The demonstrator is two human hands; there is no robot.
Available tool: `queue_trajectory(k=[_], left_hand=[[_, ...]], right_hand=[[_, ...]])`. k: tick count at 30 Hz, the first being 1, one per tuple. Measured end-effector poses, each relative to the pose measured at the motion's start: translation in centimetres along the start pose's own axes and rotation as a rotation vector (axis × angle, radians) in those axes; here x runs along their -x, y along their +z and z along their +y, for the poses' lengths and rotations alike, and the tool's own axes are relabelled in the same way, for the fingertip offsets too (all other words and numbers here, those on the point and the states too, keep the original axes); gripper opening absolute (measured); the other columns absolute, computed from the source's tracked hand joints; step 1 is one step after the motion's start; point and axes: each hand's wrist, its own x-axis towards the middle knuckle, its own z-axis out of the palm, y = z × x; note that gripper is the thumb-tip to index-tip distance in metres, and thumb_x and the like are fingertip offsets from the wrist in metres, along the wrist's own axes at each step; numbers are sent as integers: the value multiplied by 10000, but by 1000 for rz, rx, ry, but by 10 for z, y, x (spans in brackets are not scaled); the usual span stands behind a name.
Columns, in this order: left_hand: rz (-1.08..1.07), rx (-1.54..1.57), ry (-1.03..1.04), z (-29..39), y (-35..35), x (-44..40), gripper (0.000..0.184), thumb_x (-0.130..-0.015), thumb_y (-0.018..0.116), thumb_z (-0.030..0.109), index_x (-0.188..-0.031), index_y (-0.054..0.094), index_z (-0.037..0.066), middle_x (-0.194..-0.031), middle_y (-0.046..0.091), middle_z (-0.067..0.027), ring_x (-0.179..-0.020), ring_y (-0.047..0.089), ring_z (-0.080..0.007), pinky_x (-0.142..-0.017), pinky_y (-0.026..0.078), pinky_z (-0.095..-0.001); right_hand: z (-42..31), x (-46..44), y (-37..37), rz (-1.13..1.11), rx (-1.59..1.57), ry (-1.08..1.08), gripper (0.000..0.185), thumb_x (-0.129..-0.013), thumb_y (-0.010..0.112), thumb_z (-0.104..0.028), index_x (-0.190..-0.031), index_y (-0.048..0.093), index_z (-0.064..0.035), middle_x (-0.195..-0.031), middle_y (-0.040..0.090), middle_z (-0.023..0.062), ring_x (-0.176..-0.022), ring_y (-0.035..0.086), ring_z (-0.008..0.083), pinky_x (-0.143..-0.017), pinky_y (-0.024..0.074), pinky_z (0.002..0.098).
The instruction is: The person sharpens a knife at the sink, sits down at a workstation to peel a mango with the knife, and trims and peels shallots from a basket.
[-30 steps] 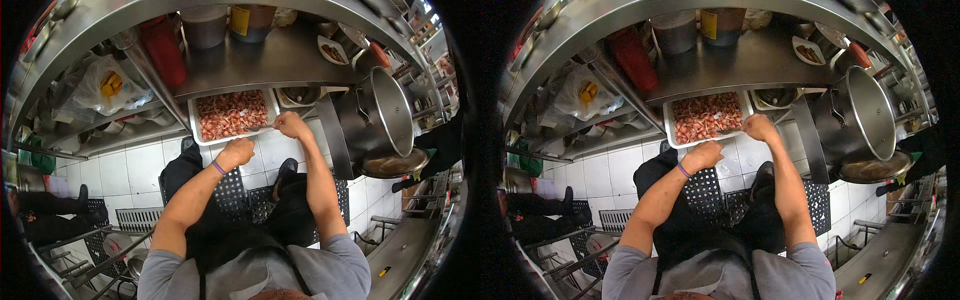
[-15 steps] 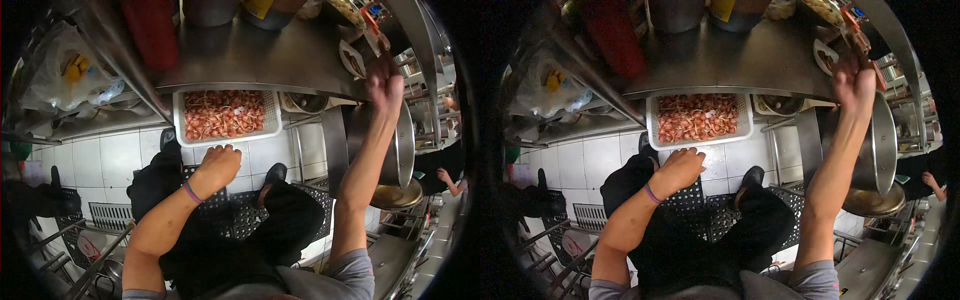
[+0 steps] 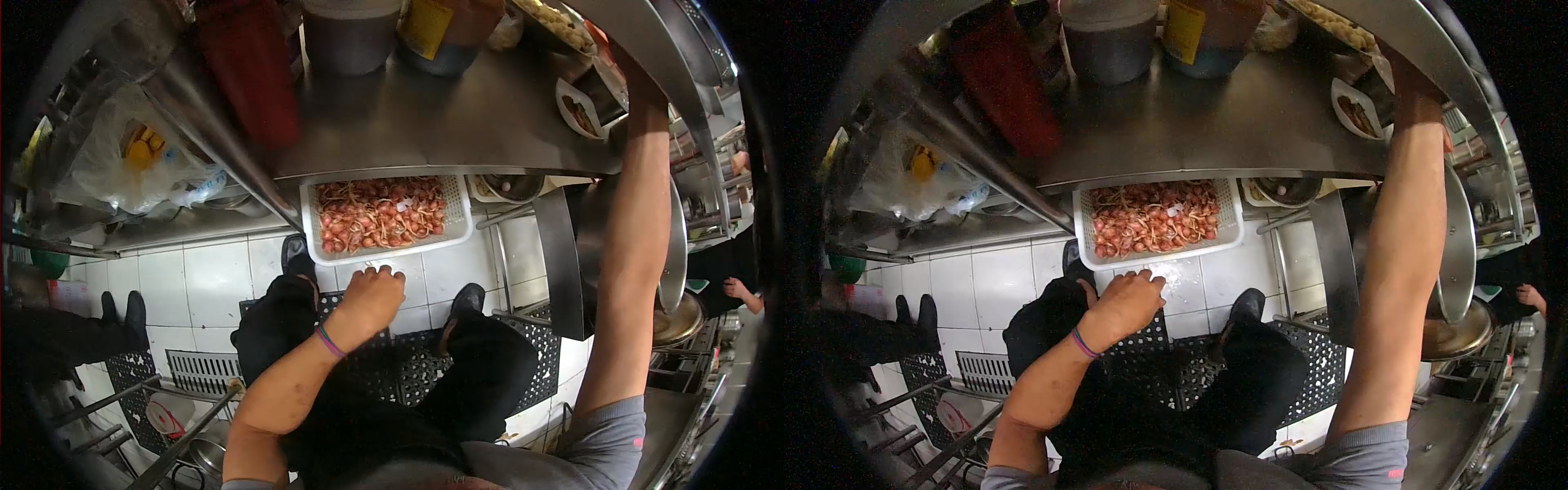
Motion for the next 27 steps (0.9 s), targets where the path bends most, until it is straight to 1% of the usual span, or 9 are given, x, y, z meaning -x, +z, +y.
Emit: queue_trajectory(k=[7,14,18,19,20,22,23,25,27], left_hand=[[21,38,-15,-8,4,1,299,-899,630,226,-1058,630,-28,-1029,641,-239,-959,647,-415,-848,530,-483],[28,40,-46,-6,-8,-4,297,-904,630,236,-1067,654,-11,-1048,650,-254,-1001,641,-416,-868,523,-490],[-56,61,-69,-1,-16,-5,315,-900,635,249,-1078,658,-9,-1092,643,-269,-1016,642,-412,-888,518,-487],[-64,48,-67,-2,-13,-7,327,-895,640,259,-1084,658,-9,-1126,636,-274,-1053,629,-412,-910,508,-490],[-49,47,-49,-5,-10,-11,325,-894,643,260,-1082,659,-5,-1126,638,-268,-1068,622,-413,-917,504,-492],[-66,27,-43,-15,0,-17,357,-901,640,281,-1132,657,9,-1168,631,-257,-1105,604,-410,-931,503,-476],[-45,20,-37,-14,-8,-14,370,-904,640,287,-1148,654,10,-1171,631,-259,-1097,610,-407,-928,505,-463],[-11,6,-22,-13,-25,2,396,-909,641,300,-1182,648,12,-1176,631,-265,-1080,622,-401,-923,508,-438],[181,203,71,-47,-39,32,424,-923,643,326,-1206,644,10,-1106,680,-228,-1017,663,-310,-896,509,-370]], right_hand=[[8,26,-11,32,603,-97,226,-951,495,-205,-1092,590,-56,-924,515,132,-832,497,261,-764,408,368],[9,43,-26,-2,990,-208,250,-924,542,-234,-1089,613,-61,-1021,592,174,-927,569,309,-852,448,402],[16,54,-35,-97,1422,-626,265,-908,569,-250,-1088,626,-64,-1076,636,198,-982,610,336,-903,470,422],[12,66,-26,-123,1200,-384,262,-923,558,-261,-1078,613,-56,-1002,629,170,-888,601,299,-797,462,407],[11,92,-21,-46,607,127,263,-937,547,-271,-1067,600,-49,-928,621,143,-794,592,262,-692,454,392],[-10,161,-14,-1,171,479,274,-965,524,-292,-1046,575,-35,-781,605,89,-605,575,188,-481,439,362],[-9,196,-29,-235,274,455,240,-973,527,-254,-1006,579,-22,-731,583,67,-538,546,182,-471,439,343],[-56,280,-27,-320,317,489,391,-971,556,-287,-1236,588,-1,-724,585,39,-602,545,87,-517,440,266],[-52,386,-85,-672,515,563,477,-935,612,-257,-1314,552,26,-966,706,192,-805,685,269,-738,545,390]])
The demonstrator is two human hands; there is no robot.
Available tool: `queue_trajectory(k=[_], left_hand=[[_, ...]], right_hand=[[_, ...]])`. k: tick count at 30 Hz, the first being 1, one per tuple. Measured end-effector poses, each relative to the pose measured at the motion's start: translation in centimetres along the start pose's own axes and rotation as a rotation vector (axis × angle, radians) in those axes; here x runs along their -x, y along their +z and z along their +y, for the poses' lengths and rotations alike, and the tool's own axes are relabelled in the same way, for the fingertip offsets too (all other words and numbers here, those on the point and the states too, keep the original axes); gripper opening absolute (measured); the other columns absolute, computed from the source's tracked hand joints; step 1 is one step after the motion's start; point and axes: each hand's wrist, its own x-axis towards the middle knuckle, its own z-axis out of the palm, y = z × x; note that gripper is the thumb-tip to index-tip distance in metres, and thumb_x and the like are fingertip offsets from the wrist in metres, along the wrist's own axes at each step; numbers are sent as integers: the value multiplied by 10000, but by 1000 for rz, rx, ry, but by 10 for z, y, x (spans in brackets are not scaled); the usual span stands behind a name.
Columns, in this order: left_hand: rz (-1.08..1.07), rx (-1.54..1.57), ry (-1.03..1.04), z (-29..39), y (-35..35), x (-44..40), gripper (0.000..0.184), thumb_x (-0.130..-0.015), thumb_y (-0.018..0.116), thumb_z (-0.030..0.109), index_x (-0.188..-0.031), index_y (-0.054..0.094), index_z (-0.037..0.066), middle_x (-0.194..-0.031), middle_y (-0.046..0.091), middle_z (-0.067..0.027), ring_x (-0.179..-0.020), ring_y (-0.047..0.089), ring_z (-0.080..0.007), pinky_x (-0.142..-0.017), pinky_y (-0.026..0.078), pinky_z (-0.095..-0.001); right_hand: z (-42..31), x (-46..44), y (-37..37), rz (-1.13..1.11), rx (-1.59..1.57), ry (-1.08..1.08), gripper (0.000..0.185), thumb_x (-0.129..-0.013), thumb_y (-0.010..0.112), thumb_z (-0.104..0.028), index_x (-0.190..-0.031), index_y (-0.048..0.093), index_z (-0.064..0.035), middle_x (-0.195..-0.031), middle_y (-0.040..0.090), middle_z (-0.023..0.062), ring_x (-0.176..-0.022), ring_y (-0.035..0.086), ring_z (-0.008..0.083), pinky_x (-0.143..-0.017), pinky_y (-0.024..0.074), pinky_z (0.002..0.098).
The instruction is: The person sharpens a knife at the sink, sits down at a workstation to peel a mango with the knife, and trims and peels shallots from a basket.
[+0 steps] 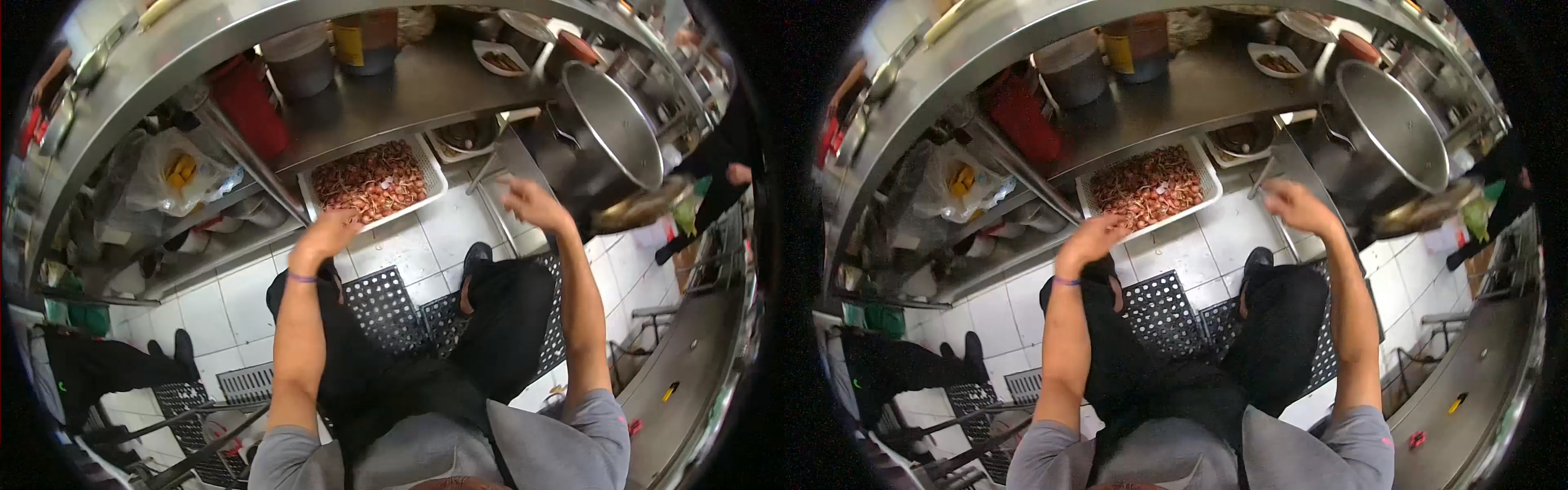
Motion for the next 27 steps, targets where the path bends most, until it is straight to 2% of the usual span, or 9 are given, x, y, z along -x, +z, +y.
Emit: queue_trajectory(k=[2,4,6,8,10,12,18,21,27], left_hand=[[104,231,-236,-5,-28,42,350,-942,624,294,-1105,675,-12,-942,718,-154,-835,662,-214,-762,513,-360],[193,324,-103,-61,-29,81,376,-965,610,299,-1151,664,-23,-968,716,-80,-832,617,-125,-765,498,-292],[139,399,-300,-82,-18,114,363,-988,575,288,-1146,671,-25,-1033,710,-58,-896,618,-123,-821,490,-267],[236,910,-295,-72,17,126,389,-1009,508,325,-1105,684,-7,-1043,703,-87,-958,637,-164,-890,492,-287],[306,1272,-286,-52,38,131,417,-1014,468,341,-1082,684,-10,-1050,699,-102,-977,646,-185,-905,498,-307],[292,1195,-273,-35,36,130,432,-989,444,336,-1065,677,-20,-1055,699,-123,-981,659,-219,-910,506,-329],[184,1128,-200,-27,37,117,447,-952,464,339,-1073,670,-39,-1060,700,-134,-990,661,-235,-923,508,-341],[122,1227,-168,-25,55,107,476,-953,451,351,-1101,666,-47,-1062,705,-137,-986,667,-245,-935,515,-349],[81,1294,-565,-50,107,19,473,-955,539,402,-1110,660,-28,-1029,705,-154,-926,684,-244,-801,577,-369]], right_hand=[[49,58,25,-11,6,173,446,-922,627,-254,-1286,583,1,-1083,691,234,-979,680,301,-881,514,384],[76,109,44,71,14,207,447,-922,623,-294,-1260,610,-2,-1092,684,246,-1021,671,322,-915,495,371],[88,138,54,87,-232,408,484,-935,595,-366,-1176,653,50,-1110,702,189,-1047,651,264,-968,457,342],[114,154,62,170,-410,202,450,-937,598,-360,-1137,682,35,-1085,715,155,-1016,649,238,-951,462,323],[121,163,59,147,-393,250,389,-912,598,-332,-1052,724,8,-1024,729,148,-965,660,230,-891,482,322],[134,169,59,127,-287,380,392,-857,601,-337,-1002,735,2,-987,730,166,-933,670,259,-869,492,333],[137,192,60,275,-311,333,401,-814,596,-334,-967,731,12,-958,725,185,-910,673,297,-866,495,353],[152,192,66,284,-340,274,339,-830,561,-244,-945,743,18,-936,736,145,-899,673,224,-871,496,312],[142,199,65,301,-369,383,310,-845,575,-220,-944,747,19,-951,733,136,-923,665,232,-885,484,299]])
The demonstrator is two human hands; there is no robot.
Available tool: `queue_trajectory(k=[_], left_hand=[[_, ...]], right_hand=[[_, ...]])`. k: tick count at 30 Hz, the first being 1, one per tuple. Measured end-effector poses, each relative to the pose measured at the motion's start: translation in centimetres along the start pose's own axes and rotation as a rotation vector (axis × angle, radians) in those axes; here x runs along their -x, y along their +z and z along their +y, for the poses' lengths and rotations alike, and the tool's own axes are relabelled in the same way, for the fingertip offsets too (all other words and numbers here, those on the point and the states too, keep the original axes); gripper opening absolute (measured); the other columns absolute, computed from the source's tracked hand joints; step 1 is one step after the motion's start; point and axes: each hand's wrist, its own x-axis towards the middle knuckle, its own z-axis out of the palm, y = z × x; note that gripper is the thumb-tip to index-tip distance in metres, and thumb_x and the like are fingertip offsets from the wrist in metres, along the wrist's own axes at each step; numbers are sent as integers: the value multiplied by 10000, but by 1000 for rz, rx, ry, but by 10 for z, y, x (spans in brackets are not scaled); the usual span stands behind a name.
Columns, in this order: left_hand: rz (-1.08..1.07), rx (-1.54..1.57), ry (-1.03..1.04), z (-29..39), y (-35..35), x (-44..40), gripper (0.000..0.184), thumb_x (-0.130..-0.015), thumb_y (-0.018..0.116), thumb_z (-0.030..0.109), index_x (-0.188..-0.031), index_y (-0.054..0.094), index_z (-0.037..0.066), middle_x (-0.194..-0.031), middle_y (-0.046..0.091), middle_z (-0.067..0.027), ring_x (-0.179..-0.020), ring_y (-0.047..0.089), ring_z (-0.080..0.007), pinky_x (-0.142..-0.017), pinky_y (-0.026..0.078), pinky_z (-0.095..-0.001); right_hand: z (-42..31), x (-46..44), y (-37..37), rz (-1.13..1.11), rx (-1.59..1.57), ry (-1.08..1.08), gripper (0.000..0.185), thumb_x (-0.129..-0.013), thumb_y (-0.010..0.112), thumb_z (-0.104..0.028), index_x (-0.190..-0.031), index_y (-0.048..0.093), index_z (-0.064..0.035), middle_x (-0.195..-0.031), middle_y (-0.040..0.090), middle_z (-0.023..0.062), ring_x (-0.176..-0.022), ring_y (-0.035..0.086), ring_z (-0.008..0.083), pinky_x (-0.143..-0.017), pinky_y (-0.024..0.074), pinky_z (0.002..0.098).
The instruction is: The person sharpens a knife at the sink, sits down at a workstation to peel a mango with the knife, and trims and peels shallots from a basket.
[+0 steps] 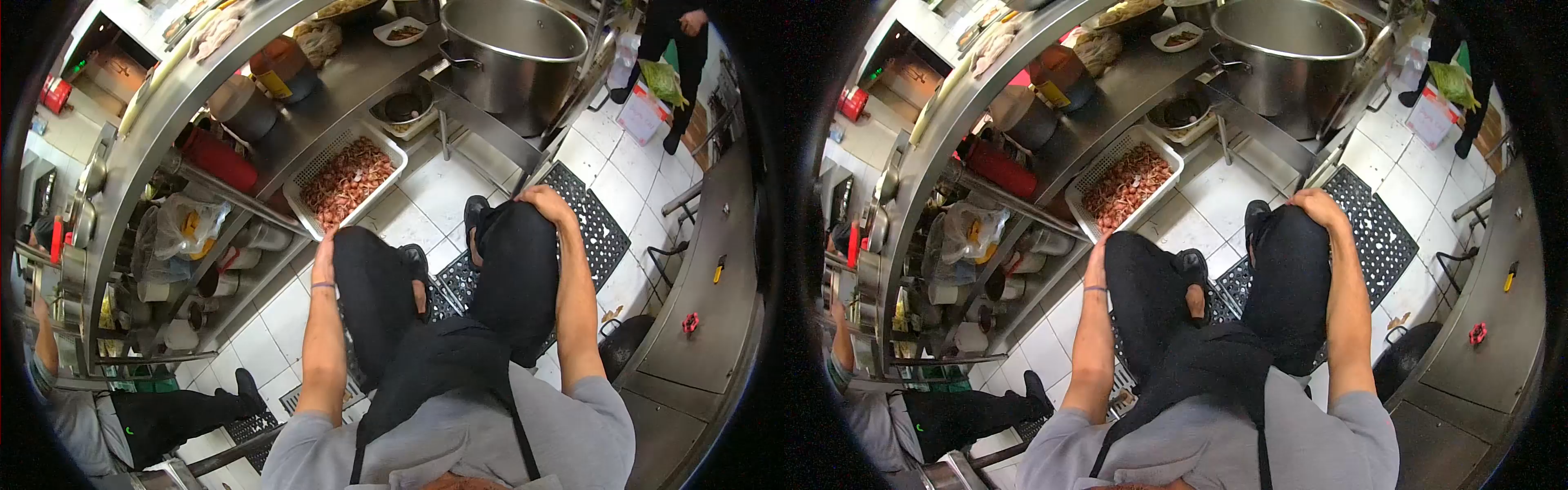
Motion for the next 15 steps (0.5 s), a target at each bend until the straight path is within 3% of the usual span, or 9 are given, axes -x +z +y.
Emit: queue_trajectory(k=[1,3,4,7,8,12,15], left_hand=[[21,-39,-21,3,23,0,516,-955,547,441,-1133,644,-34,-1039,700,-160,-926,683,-255,-789,582,-380],[-50,330,39,-23,7,-69,572,-943,567,489,-1188,605,-26,-1042,687,-188,-947,677,-319,-849,575,-417],[-82,401,27,-26,11,-78,647,-950,561,499,-1315,481,-28,-1172,609,-268,-1028,633,-419,-914,553,-473],[0,841,-190,-34,19,-120,731,-957,551,503,-1394,335,-42,-1286,488,-349,-1103,568,-499,-961,518,-549],[143,889,-119,-37,24,-125,747,-983,521,464,-1412,218,-67,-1347,392,-390,-1147,532,-520,-969,497,-602],[123,784,-65,-61,11,-159,628,-1022,459,381,-1392,242,-77,-1322,419,-391,-1169,536,-503,-974,496,-601],[65,796,-96,-63,1,-165,650,-1018,465,391,-1392,238,-90,-1321,426,-392,-1166,539,-504,-980,496,-592]], right_hand=[[1,1,0,2,-9,-35,314,-838,578,-227,-942,745,18,-945,731,143,-918,664,239,-877,485,306],[7,3,-2,-4,-27,-107,322,-825,584,-242,-939,741,15,-934,726,157,-906,664,254,-861,487,319],[13,6,-1,19,-105,-55,297,-827,587,-210,-932,744,18,-952,726,154,-913,661,252,-877,482,317],[6,22,-5,28,-54,-38,287,-838,587,-192,-931,740,32,-974,724,151,-936,655,247,-891,476,312],[6,26,-6,29,-112,17,286,-853,579,-185,-934,734,41,-981,721,144,-953,648,234,-904,467,303],[15,38,-10,66,-151,-18,283,-859,572,-176,-933,730,48,-982,722,138,-956,643,223,-917,459,297],[23,41,-14,64,-237,42,274,-852,571,-156,-936,729,51,-989,722,142,-959,646,230,-921,461,303]])
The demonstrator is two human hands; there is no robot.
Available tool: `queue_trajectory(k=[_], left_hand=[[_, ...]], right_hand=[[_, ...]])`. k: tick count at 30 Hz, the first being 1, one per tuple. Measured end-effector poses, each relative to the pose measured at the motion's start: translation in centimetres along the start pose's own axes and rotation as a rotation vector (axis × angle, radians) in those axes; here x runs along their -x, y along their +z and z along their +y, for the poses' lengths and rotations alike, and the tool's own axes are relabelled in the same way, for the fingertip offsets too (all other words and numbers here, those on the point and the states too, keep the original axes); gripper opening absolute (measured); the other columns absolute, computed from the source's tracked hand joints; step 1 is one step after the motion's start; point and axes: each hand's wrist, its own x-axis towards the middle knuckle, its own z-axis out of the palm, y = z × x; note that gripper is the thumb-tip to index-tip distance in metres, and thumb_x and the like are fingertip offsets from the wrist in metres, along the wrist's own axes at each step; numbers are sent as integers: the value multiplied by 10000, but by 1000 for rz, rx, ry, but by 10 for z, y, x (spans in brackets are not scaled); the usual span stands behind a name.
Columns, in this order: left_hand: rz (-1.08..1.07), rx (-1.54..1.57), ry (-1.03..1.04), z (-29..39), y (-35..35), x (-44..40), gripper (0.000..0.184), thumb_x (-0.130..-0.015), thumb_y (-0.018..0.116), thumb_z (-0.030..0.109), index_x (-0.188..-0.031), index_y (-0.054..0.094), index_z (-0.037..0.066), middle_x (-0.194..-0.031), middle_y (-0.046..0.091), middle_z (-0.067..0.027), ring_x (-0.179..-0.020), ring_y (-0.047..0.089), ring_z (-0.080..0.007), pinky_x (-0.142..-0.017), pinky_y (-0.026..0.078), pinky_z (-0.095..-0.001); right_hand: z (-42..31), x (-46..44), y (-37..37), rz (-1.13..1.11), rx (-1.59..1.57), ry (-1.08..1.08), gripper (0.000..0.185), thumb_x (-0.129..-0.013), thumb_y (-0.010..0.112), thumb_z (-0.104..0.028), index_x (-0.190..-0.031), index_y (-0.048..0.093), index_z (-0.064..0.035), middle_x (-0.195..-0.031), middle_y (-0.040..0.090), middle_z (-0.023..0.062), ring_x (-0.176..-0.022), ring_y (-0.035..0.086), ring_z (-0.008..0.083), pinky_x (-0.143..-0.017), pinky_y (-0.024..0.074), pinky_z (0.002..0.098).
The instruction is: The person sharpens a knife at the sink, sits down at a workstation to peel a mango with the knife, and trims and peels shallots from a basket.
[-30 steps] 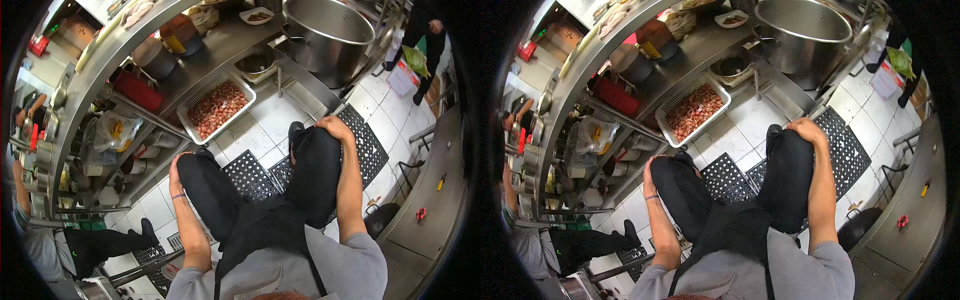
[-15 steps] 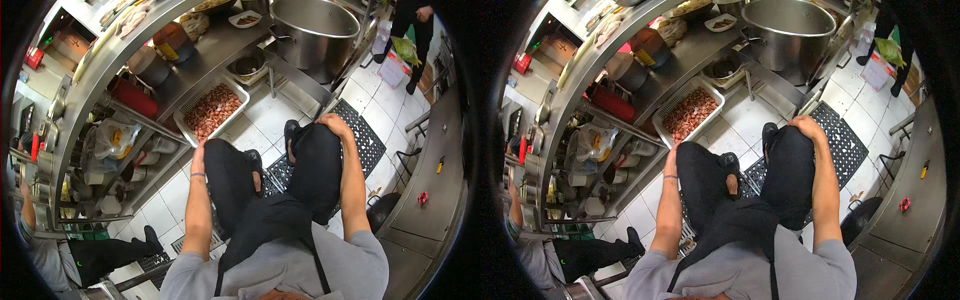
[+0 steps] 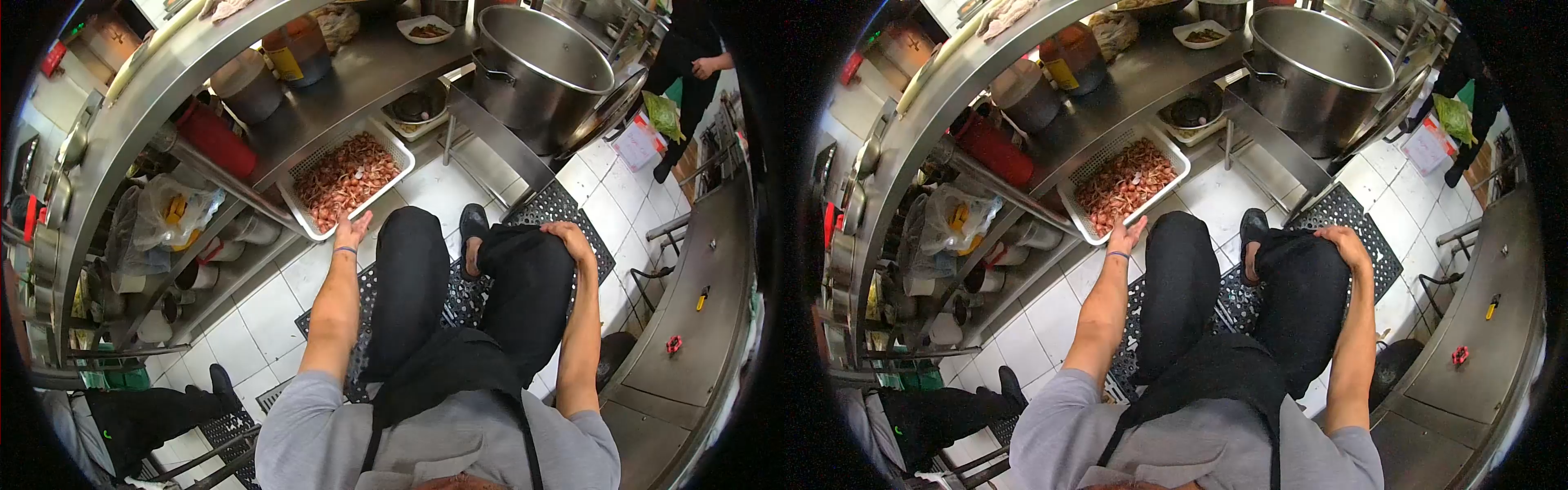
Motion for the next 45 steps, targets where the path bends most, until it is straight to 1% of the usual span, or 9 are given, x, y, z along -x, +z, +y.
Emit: queue_trajectory(k=[5,11,13,17,22,28,32,38,45], left_hand=[[-8,-173,39,-9,7,18,810,-988,464,520,-1404,198,-121,-1498,229,-340,-1260,466,-491,-999,469,-586],[10,-190,-152,-2,41,64,780,-922,539,606,-1423,351,38,-1400,437,-282,-1235,516,-405,-1004,487,-486],[-45,-553,-52,-11,24,62,598,-930,602,507,-1268,561,16,-1261,610,-177,-1124,611,-302,-951,531,-387],[-274,-562,-129,-17,26,94,320,-987,570,278,-1127,669,7,-1002,712,-95,-836,688,-213,-761,583,-333],[-231,-1345,649,-13,97,213,377,-951,602,256,-1194,629,-31,-1141,670,-102,-1063,593,-192,-961,437,-328],[-483,-2038,1127,-41,113,230,412,-852,694,257,-1177,636,12,-1301,521,-277,-1221,467,-458,-1071,351,-487],[-760,-2368,1166,-52,133,246,265,-828,693,220,-1042,681,65,-1409,451,-208,-1358,328,-472,-1082,198,-684],[-988,-2465,919,-62,180,212,141,-756,679,197,-853,751,125,-1119,684,-51,-1196,531,-308,-1014,343,-536],[-1004,-2477,467,-64,212,158,138,-746,657,193,-835,751,144,-1142,690,-27,-1228,545,-268,-1062,366,-534]], right_hand=[[8,-3,-2,-4,16,-53,272,-850,571,-148,-946,732,49,-990,722,143,-953,652,226,-914,468,304],[-8,4,7,41,83,-29,272,-869,568,-154,-951,732,46,-991,725,136,-941,655,216,-902,476,302],[-3,7,6,47,45,-14,287,-890,567,-182,-964,726,46,-983,725,119,-926,655,202,-879,479,297],[-25,35,18,181,219,27,320,-922,561,-257,-1006,707,15,-977,725,137,-925,667,232,-856,490,324],[-66,63,33,254,655,33,421,-911,550,-382,-1090,680,-24,-1072,676,224,-1041,636,369,-921,481,424],[-56,79,26,255,826,192,575,-886,576,-461,-1152,616,47,-1163,592,310,-1110,576,445,-966,463,477],[-42,103,36,467,1030,54,452,-839,668,-377,-1076,626,7,-1077,592,251,-1000,569,425,-816,482,536],[-40,77,16,569,897,235,285,-777,699,-264,-881,694,1,-992,642,156,-983,590,337,-835,471,450],[-38,43,-16,401,721,545,217,-778,713,-230,-880,721,-39,-1049,674,162,-1017,624,338,-894,499,425]])
